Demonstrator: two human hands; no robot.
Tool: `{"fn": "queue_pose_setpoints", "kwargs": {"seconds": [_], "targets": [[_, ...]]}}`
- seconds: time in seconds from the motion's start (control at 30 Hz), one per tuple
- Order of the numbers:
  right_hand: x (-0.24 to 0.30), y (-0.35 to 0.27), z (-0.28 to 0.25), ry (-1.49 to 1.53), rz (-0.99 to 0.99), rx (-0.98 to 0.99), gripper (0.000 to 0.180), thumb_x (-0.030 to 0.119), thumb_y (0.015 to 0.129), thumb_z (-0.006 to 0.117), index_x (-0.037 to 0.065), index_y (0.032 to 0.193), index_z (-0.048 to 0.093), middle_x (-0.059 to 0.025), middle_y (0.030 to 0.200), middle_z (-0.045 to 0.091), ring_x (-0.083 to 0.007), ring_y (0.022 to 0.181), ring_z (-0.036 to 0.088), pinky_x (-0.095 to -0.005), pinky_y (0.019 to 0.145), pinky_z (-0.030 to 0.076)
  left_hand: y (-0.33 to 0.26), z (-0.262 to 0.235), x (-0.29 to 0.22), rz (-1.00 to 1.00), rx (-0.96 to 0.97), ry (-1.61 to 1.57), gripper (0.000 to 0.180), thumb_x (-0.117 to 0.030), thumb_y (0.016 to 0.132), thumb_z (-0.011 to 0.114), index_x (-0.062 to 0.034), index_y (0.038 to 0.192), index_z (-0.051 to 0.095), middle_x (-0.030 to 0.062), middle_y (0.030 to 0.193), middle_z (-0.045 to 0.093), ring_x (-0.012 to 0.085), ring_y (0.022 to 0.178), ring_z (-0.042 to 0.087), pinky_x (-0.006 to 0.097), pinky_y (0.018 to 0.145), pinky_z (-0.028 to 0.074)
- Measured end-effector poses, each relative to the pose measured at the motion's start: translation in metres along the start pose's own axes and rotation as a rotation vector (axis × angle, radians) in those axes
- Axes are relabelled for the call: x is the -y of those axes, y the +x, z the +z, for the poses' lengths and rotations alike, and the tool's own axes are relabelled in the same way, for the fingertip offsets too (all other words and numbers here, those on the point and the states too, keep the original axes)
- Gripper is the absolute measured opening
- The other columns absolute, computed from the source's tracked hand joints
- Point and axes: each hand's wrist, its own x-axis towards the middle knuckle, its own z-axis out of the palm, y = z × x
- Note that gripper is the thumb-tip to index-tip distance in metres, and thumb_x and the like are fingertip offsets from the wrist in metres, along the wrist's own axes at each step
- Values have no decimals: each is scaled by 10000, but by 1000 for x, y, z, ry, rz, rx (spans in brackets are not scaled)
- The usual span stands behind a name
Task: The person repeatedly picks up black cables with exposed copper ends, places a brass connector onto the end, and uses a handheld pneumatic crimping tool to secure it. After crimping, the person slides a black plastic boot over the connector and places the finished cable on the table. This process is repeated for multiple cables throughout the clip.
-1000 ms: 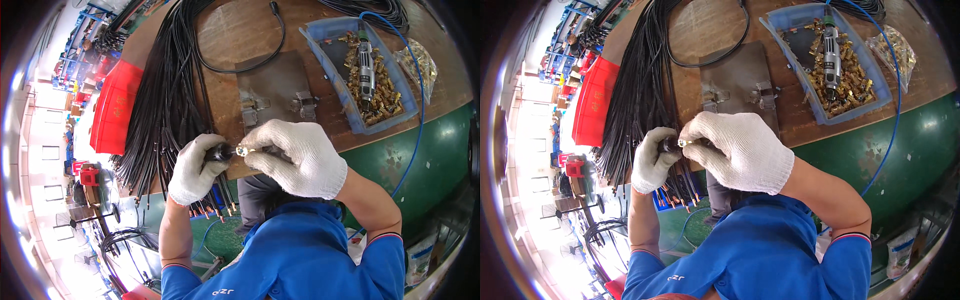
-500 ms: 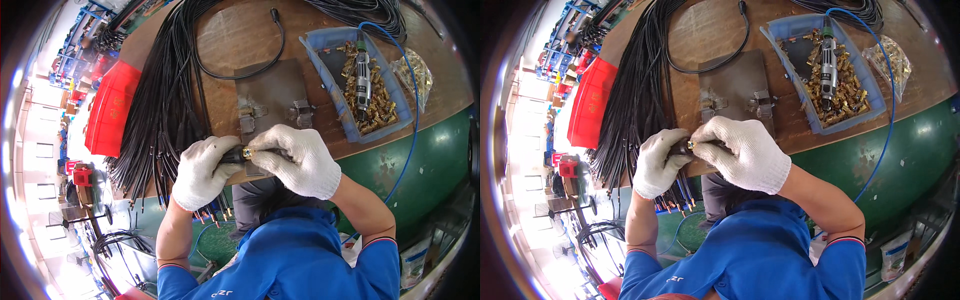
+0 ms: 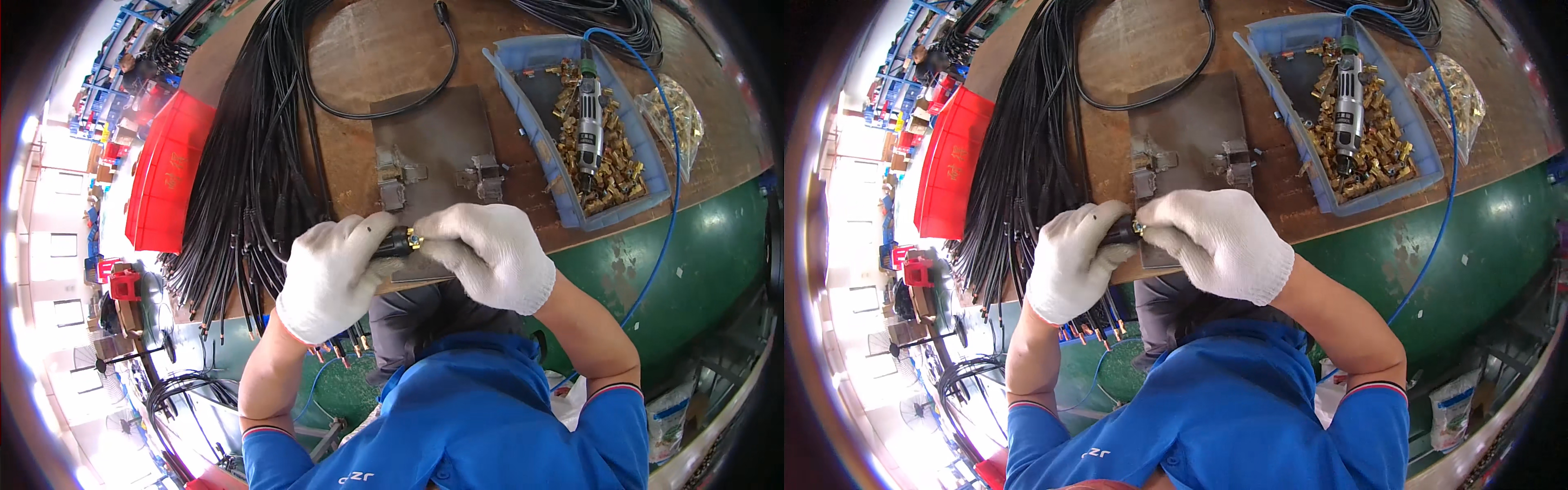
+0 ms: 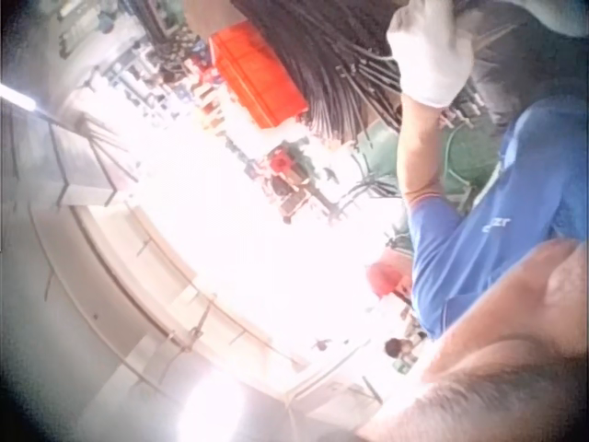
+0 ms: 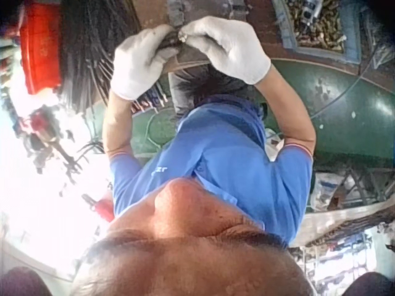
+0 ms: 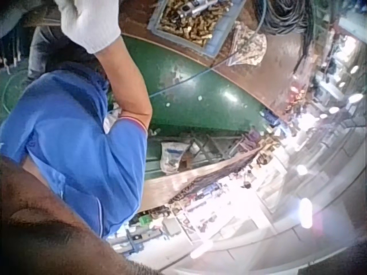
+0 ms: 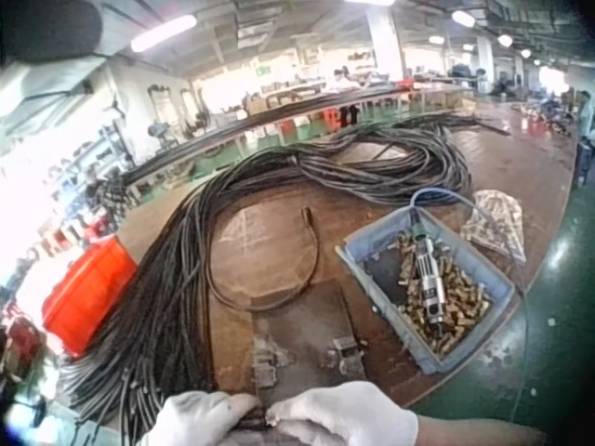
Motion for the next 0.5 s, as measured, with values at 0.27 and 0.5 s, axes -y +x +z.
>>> {"fn": "queue_pose_setpoints", "kwargs": {"seconds": [0.27, 0.5], "targets": [[-22, -1, 14, 170, 267, 50, 202, 92, 1023, 710, 8, 1205, 682, -194, 1032, 772, -289, 927, 785, -361, 808, 595, 10, 6, 14, 76, 63, 197, 367, -169, 822, 819, -72, 1139, 661, 117, 848, 653, 364, 769, 670, 477, 718, 525], [-21, 43, 50, 391, 474, -143, 353, 254, 1054, 701, -24, 1263, 641, -158, 1026, 773, -216, 901, 755, -357, 813, 593, 29, 2, 17, 106, -254, 256, 438, -115, 797, 817, -62, 1204, 665, 115, 994, 720, 360, 896, 709, 467, 823, 546]]}}
